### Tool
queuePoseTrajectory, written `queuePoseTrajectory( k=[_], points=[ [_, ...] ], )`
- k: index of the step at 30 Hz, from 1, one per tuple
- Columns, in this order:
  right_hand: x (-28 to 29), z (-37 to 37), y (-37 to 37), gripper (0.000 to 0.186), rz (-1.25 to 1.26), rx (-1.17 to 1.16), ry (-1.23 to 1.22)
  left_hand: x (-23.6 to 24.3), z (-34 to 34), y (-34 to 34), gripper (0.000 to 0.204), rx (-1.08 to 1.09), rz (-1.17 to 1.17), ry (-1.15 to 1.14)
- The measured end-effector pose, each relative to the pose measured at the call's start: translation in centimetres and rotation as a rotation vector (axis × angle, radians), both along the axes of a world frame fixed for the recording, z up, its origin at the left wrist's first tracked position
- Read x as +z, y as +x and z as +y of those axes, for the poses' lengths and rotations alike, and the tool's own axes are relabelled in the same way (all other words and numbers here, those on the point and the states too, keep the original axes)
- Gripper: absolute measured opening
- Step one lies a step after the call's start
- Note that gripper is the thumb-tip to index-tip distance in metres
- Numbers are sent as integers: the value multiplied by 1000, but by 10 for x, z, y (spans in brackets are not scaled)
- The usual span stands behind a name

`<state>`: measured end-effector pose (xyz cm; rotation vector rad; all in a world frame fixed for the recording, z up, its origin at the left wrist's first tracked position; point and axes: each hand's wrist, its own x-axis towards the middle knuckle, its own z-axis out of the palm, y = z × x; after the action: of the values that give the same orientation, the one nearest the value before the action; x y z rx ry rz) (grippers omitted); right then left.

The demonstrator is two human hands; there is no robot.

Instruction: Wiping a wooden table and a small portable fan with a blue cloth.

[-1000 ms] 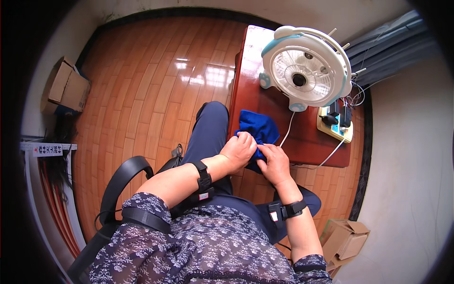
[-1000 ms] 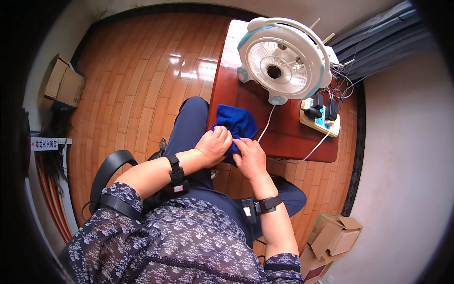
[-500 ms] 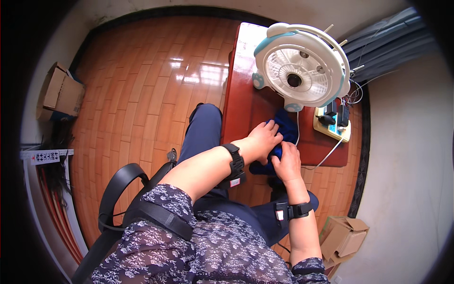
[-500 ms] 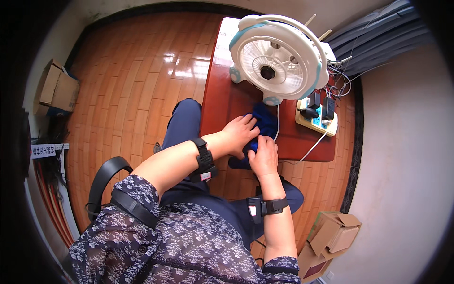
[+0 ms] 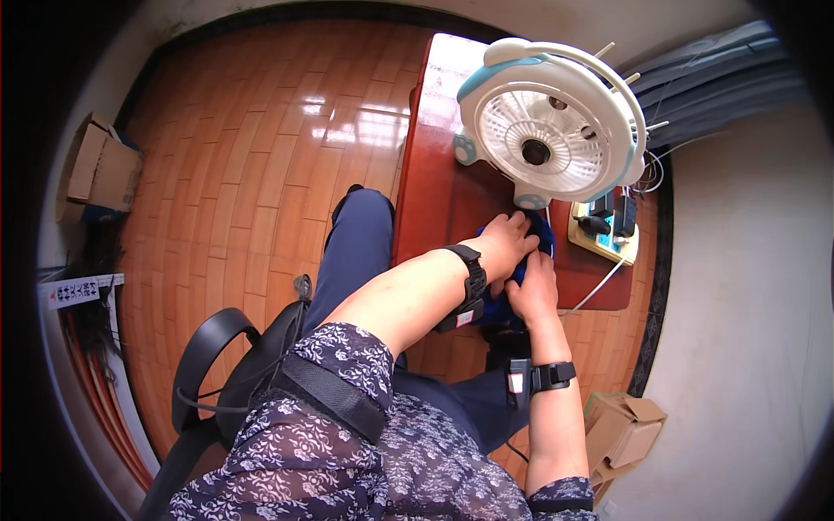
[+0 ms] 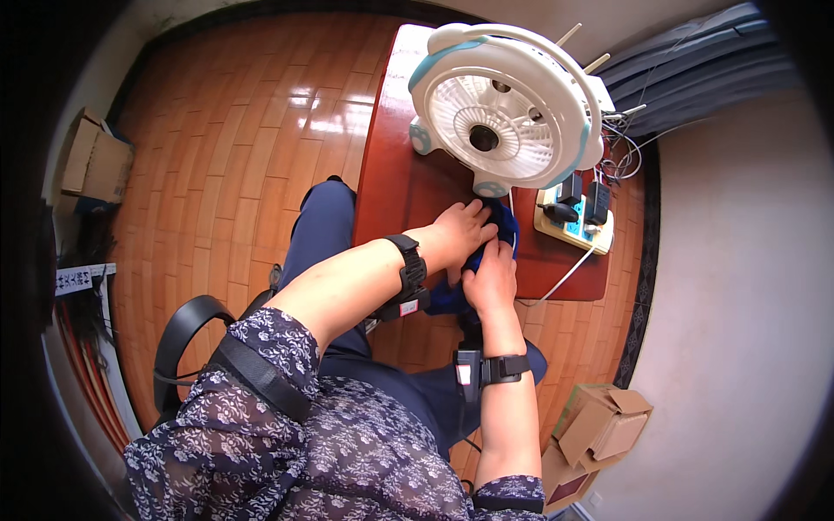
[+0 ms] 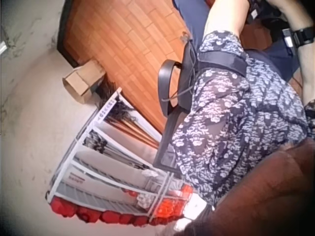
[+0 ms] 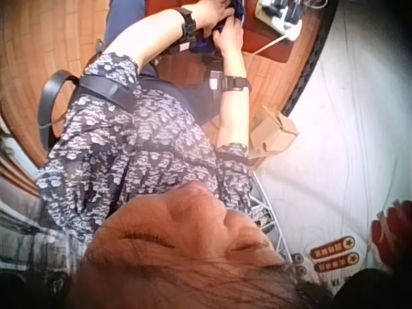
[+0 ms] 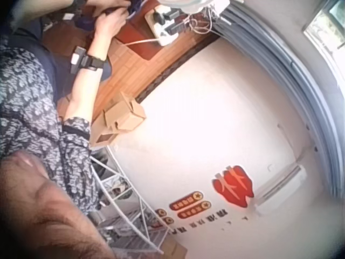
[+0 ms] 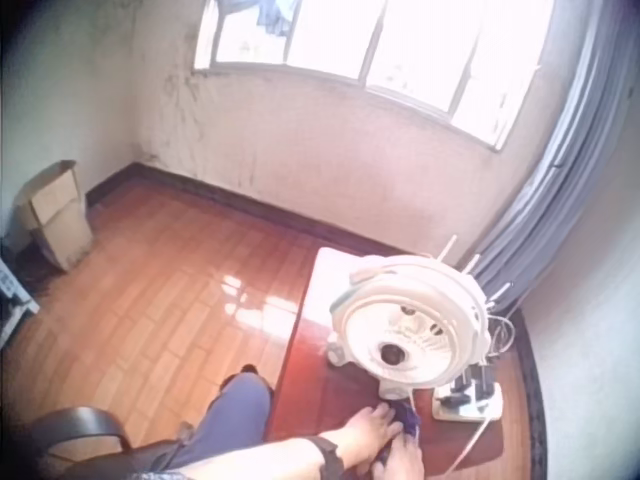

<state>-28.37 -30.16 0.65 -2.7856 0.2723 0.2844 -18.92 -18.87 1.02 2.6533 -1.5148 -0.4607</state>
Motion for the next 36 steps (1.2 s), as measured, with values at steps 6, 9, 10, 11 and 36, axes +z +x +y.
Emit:
queuePoseTrajectory(
  k=[6,9,10,11,36],
  points=[
    [2,8,1,60,29,25,-86,-3,4,-6,88,-51,-54,10],
    [6,21,1,57,32,101,-121,-4,23,-21,76,-27,-166,32],
    [7,27,0,53,-20,152,-158,-1,31,-27,71,-11,-218,57],
    [7,33,1,53,-24,156,-157,-1,37,-32,71,-6,-221,60],
    [-22,44,2,62,-373,207,4,-23,132,-15,75,336,-86,-268]
  ],
)
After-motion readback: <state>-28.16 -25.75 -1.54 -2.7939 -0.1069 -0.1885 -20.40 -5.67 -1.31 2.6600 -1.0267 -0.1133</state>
